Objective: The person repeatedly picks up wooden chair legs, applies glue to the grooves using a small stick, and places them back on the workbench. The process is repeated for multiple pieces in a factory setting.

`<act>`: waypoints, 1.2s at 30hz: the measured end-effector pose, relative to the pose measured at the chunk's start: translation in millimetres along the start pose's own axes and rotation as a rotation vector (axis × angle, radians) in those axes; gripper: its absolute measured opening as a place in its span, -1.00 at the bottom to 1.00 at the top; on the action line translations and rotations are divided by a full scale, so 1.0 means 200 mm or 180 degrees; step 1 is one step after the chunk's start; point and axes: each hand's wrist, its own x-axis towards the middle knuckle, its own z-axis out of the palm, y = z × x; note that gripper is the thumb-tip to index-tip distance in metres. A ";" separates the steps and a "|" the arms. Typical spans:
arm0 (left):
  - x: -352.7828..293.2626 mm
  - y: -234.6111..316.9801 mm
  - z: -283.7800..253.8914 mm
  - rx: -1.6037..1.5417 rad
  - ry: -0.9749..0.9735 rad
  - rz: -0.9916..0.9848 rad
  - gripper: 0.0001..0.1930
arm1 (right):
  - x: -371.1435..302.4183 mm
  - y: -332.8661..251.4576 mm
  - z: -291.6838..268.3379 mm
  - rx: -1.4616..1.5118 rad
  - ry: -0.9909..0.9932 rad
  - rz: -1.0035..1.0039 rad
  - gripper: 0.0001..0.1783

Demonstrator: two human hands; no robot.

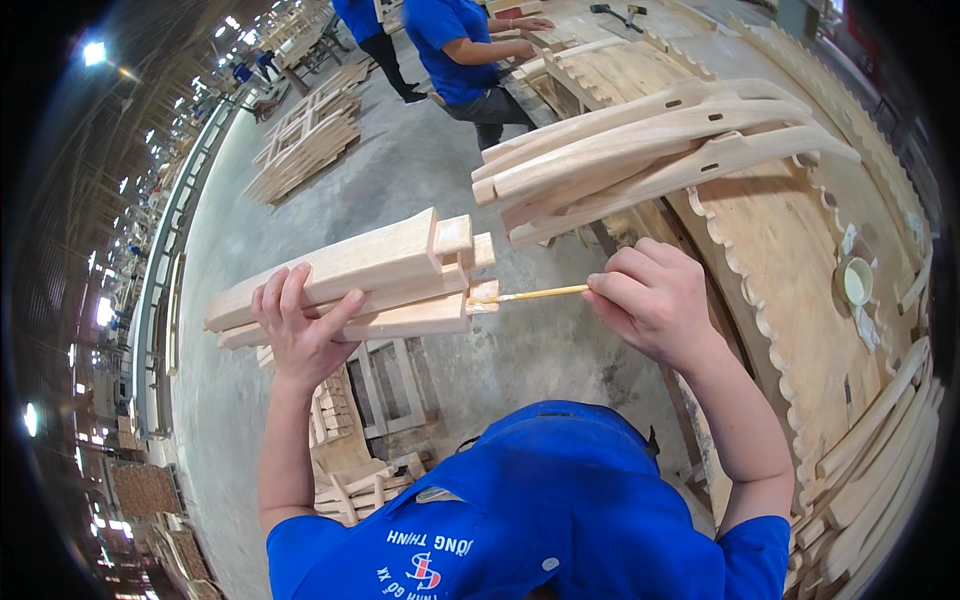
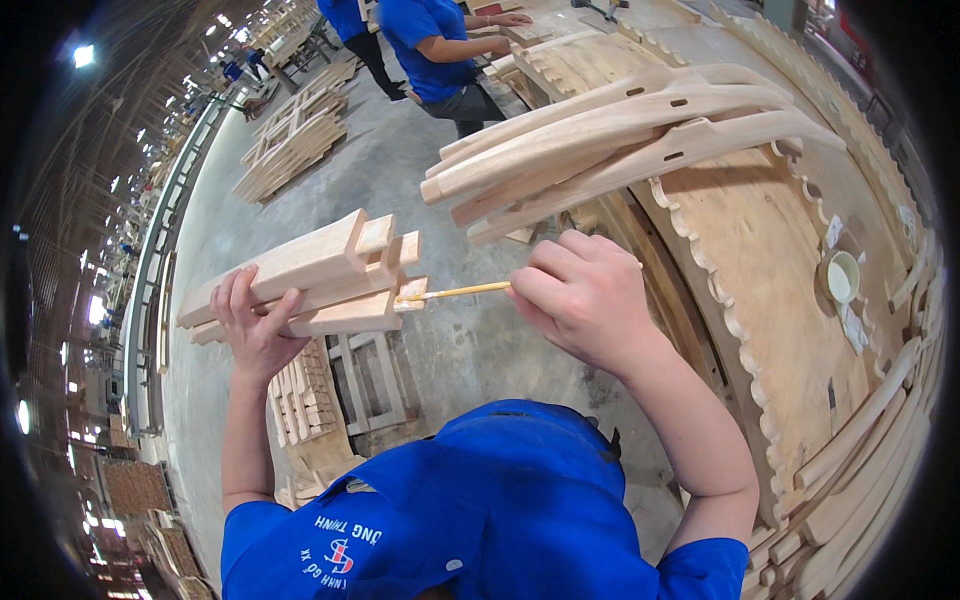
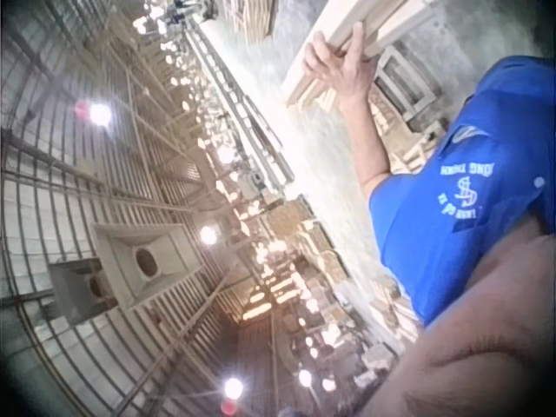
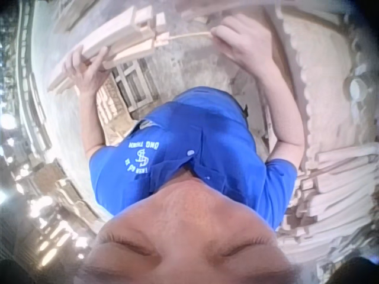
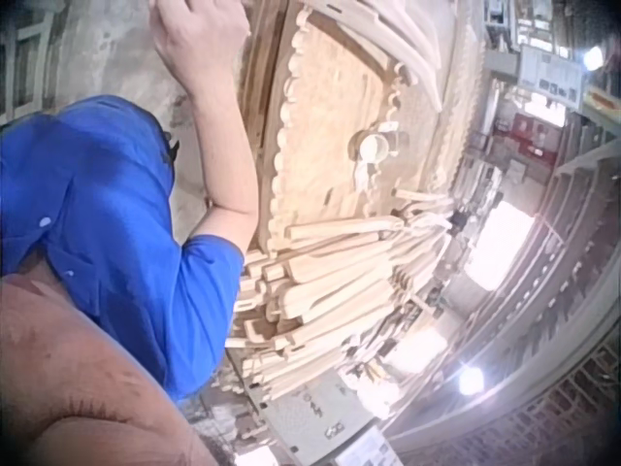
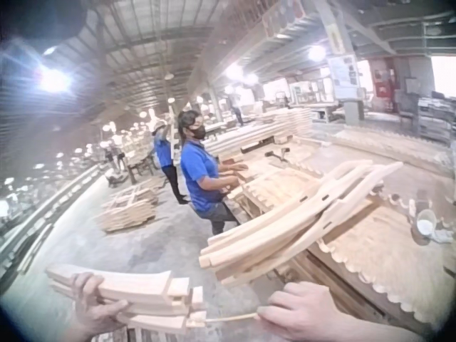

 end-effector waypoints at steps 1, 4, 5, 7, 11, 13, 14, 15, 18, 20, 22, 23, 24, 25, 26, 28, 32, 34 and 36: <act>0.01 0.01 -0.01 0.0030 0.0007 -0.0023 -0.27 | 0.00 0.01 -0.02 0.0026 0.0000 -0.0078 -0.83; 0.02 0.04 -0.05 0.0203 0.0068 -0.0082 -0.32 | 0.02 0.05 -0.06 0.0162 -0.0026 -0.0159 -0.84; 0.03 0.04 -0.05 0.0271 0.0097 -0.0099 -0.33 | 0.02 0.05 -0.05 0.0238 -0.0062 -0.0079 -0.84; 0.02 0.04 -0.07 0.0333 0.0233 -0.0057 -0.37 | 0.03 0.07 -0.06 0.0314 -0.0181 0.0074 -0.84; 0.03 0.01 -0.08 0.0395 0.0369 0.0105 -0.43 | 0.07 0.11 -0.03 0.0100 -0.0092 0.0073 -0.84; 0.07 0.01 -0.05 0.0403 0.0376 0.0023 -0.43 | 0.09 0.13 -0.01 -0.0126 0.0073 0.0015 -0.84; 0.10 -0.01 -0.03 0.0398 0.0384 -0.0010 -0.42 | 0.10 0.15 -0.01 -0.0274 0.0141 0.0006 -0.84; 0.11 -0.06 0.01 0.0427 0.0414 0.0070 -0.39 | 0.12 0.17 0.00 -0.0406 0.0197 -0.0021 -0.84; 0.19 -0.20 0.13 0.0118 0.0286 -0.0452 -0.29 | 0.13 0.27 0.01 -0.0288 0.0124 0.0429 -0.86; 0.27 -0.31 0.26 -0.0331 0.0337 -0.0821 -0.12 | 0.13 0.31 0.00 -0.0085 0.0203 0.0927 -0.88; 0.41 -0.41 0.43 -0.0776 0.0530 -0.1250 -0.02 | 0.13 0.37 0.01 0.0074 0.0299 0.1377 -0.89; 0.49 -0.48 0.52 -0.1391 0.0659 -0.1232 0.05 | 0.13 0.39 0.02 0.0133 0.0408 0.1562 -0.90; 0.58 -0.54 0.63 -0.2156 0.0809 -0.1450 0.05 | 0.14 0.42 0.03 0.0162 0.0527 0.1729 -0.90; 0.66 -0.59 0.74 -0.2907 0.0929 -0.1674 0.04 | 0.14 0.45 0.03 0.0213 0.0635 0.1853 -0.92; 0.74 -0.64 0.85 -0.3665 0.1028 -0.1886 0.03 | 0.14 0.45 0.03 0.0250 0.0762 0.2075 -0.92; 0.81 -0.80 1.11 -0.4560 0.0826 -0.2109 -0.15 | 0.16 0.46 0.03 0.0346 0.1006 0.2478 -0.93; 1.01 -0.90 1.61 -0.6613 0.0802 -0.2525 -0.33 | 0.04 0.49 0.01 0.0479 0.1605 0.2951 -0.94; 1.13 -0.85 1.78 -0.7204 0.0993 -0.2589 -0.38 | -0.06 0.45 0.00 0.0208 0.1922 0.3169 -0.94; 1.22 -0.80 1.91 -0.7475 0.1377 -0.2802 -0.40 | -0.15 0.38 0.01 0.0007 0.2182 0.3414 -0.93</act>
